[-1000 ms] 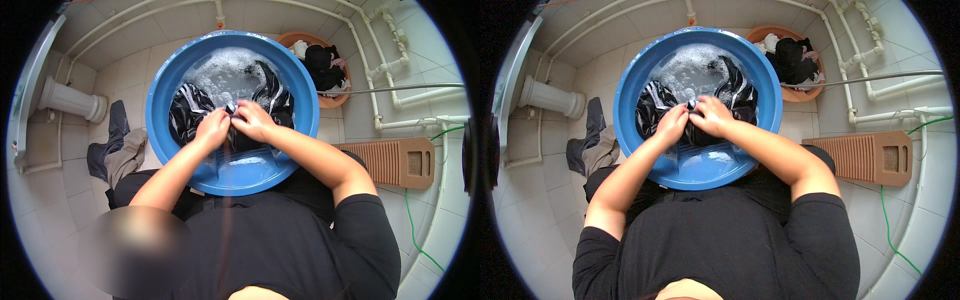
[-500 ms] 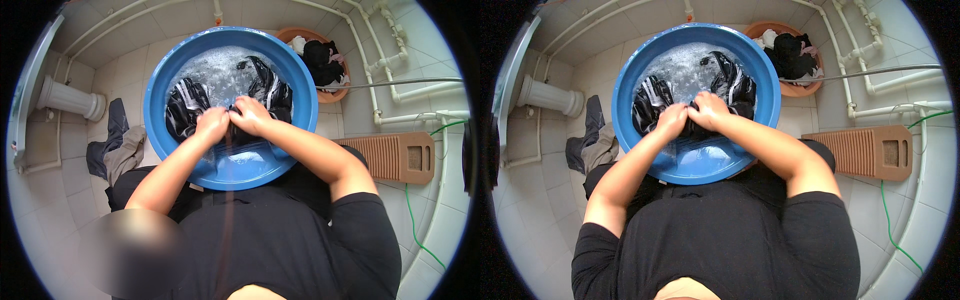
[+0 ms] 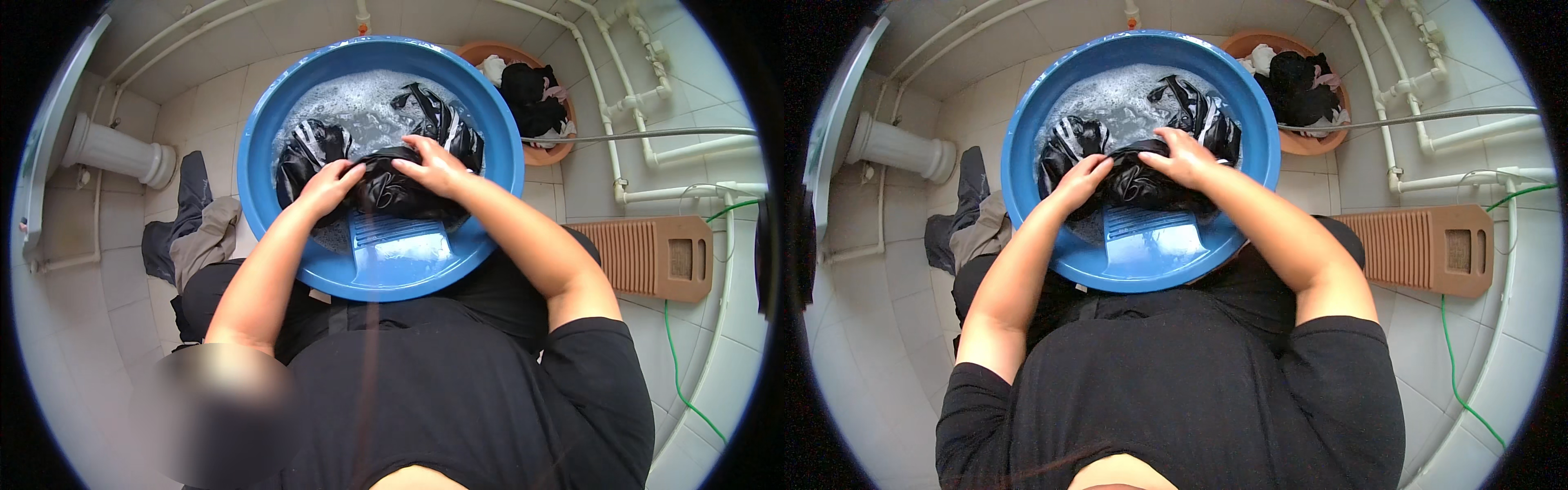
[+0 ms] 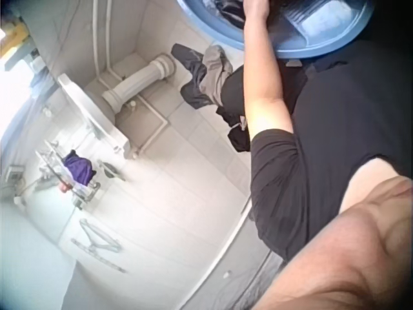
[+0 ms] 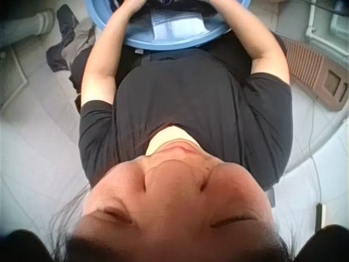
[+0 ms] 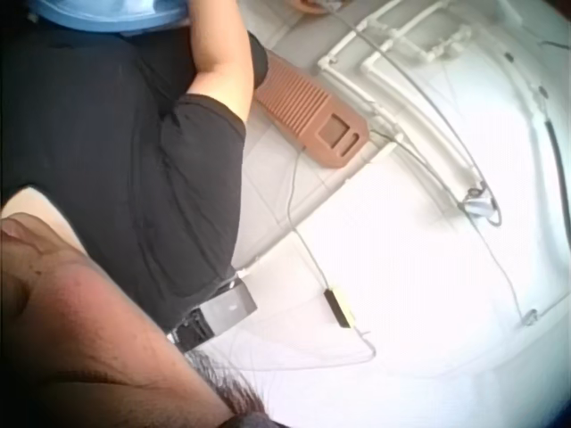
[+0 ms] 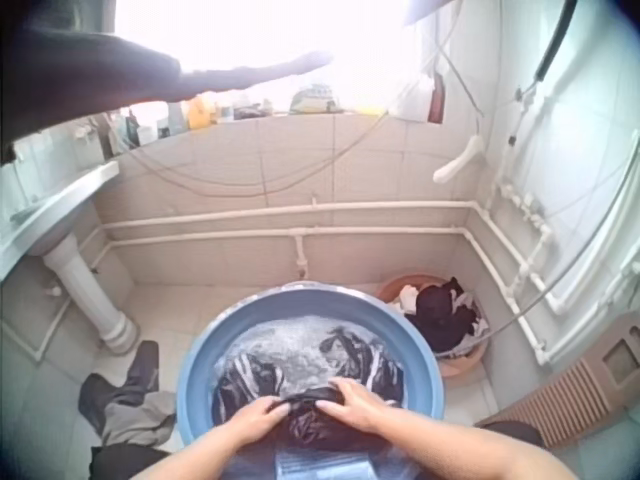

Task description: The person hand washes dark clothing items in a blue basin filled with soapy water. They scrub the fabric against a washboard, rinse, and wring out the items. The person handles a pair of black shorts with white stripes and other dark garments, repeatedly submerging and agitating them in the basin.

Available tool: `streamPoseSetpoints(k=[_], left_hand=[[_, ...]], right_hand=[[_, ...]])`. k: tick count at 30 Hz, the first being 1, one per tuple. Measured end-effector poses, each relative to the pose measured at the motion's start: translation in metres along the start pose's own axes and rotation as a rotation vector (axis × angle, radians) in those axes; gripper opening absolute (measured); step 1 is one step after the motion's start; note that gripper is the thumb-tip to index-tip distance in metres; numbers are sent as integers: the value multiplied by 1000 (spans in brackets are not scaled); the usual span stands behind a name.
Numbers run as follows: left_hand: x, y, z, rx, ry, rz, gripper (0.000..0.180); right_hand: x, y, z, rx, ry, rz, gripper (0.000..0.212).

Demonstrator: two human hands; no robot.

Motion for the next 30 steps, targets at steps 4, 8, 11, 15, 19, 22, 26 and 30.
streamPoseSetpoints(k=[4, 8, 11, 15, 19, 22, 26, 30], left_hand=[[-29, -25, -19, 178, -34, -71, 47], [-52, -28, -28, -646, 127, -275, 33], [-61, -3, -51, -811, 391, -81, 25], [-72, 3, -68, -756, 527, 83, 28], [-69, 2, -46, -387, 197, 28, 37], [-83, 20, -13, 8, 26, 185, 44], [-84, 18, -28, 211, 337, 417, 34], [-70, -37, -59, -26, 773, -273, 53]], right_hand=[[-26, 26, -19, -200, -515, 20, 74], [-15, 10, -37, -239, -304, 50, 34], [2, 23, -80, 206, 259, 56, 26], [11, 47, -124, 648, 656, 113, 30], [7, 37, -116, 393, 535, 99, 31], [-1, 7, -100, 283, 373, 63, 29], [-17, -48, -75, -23, 216, -182, 26], [-47, -81, -39, -226, 132, -617, 31]])
Point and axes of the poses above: each hand's wrist, its own x-axis towards the middle knuckle, its own z-axis out of the palm, y = z × x, the point moved 6 cm from there along x, towards the middle knuckle, and after that the axes turned 8 degrees about y, right-handed, at the moved point
